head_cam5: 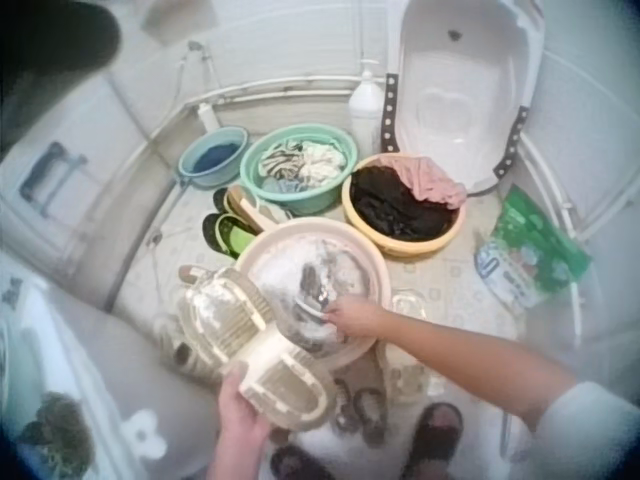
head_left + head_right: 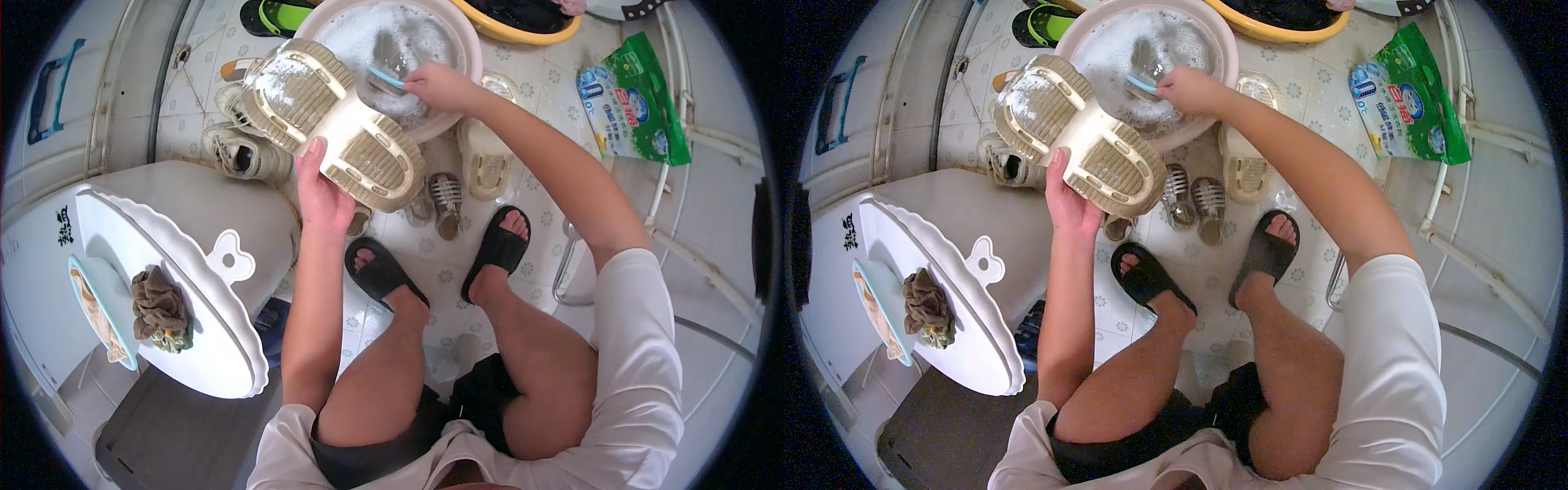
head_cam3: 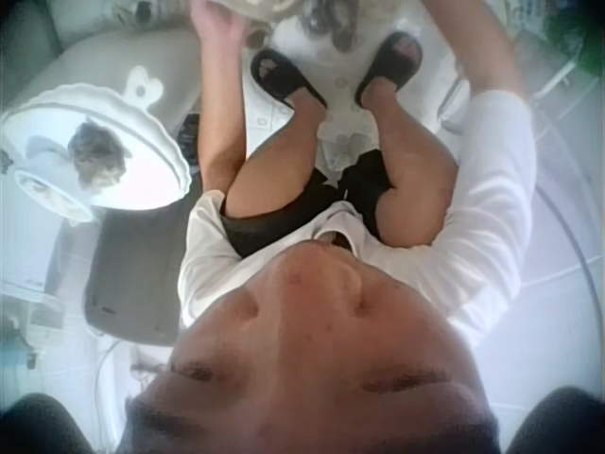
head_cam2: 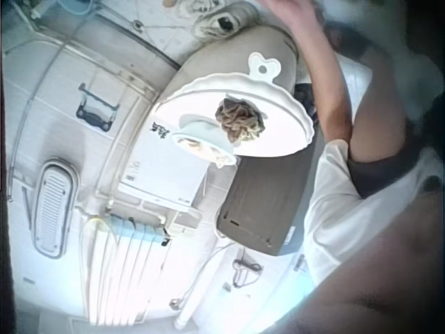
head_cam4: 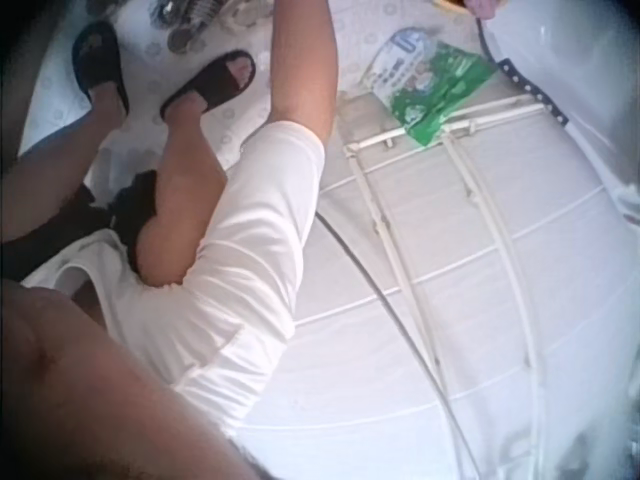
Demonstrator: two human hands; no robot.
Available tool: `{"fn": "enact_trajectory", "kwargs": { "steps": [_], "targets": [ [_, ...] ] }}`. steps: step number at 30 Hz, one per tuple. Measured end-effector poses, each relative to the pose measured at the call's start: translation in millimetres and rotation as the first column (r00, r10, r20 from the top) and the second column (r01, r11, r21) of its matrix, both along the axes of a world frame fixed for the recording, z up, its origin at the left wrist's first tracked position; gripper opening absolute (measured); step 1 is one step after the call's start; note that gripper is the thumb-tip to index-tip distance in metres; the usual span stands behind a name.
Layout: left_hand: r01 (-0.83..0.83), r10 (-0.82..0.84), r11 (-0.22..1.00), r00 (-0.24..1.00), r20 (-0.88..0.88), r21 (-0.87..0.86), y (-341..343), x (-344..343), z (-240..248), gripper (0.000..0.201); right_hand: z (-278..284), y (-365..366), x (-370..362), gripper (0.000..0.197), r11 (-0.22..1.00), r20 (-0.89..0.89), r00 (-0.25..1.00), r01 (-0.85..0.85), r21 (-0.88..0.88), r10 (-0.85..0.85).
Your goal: The person rinses a shoe with a handheld shower head, hangs up the shower head, and handles a detergent bag. The person then scrubs the shoes with a small cleaning brush.
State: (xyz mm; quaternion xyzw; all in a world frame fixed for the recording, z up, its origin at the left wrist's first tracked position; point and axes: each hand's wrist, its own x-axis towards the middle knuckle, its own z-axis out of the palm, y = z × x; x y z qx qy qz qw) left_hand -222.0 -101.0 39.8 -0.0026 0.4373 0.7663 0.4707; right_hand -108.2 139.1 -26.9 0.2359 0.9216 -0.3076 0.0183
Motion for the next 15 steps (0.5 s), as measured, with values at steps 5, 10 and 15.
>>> {"fn": "enact_trajectory", "kwargs": {
  "steps": [5,10,15],
  "targets": [
    [0.027,-0.027,1.0,0.998,0.051,0.011,-10,6,4,0.062,63,-27,50,0.027,-0.119,0.308,0.805,0.288,-0.95,-0.508],
    [0.088,-0.085,0.995,0.992,0.097,-0.035,-2,41,-6,0.058,114,-53,109,0.029,-0.012,0.196,0.751,0.243,-0.97,-0.63],
    [0.263,-0.271,0.961,0.957,0.1,0.084,23,101,8,0.051,122,-79,146,0.034,0.531,-0.101,0.714,0.41,-0.742,-0.692]
  ]
}}
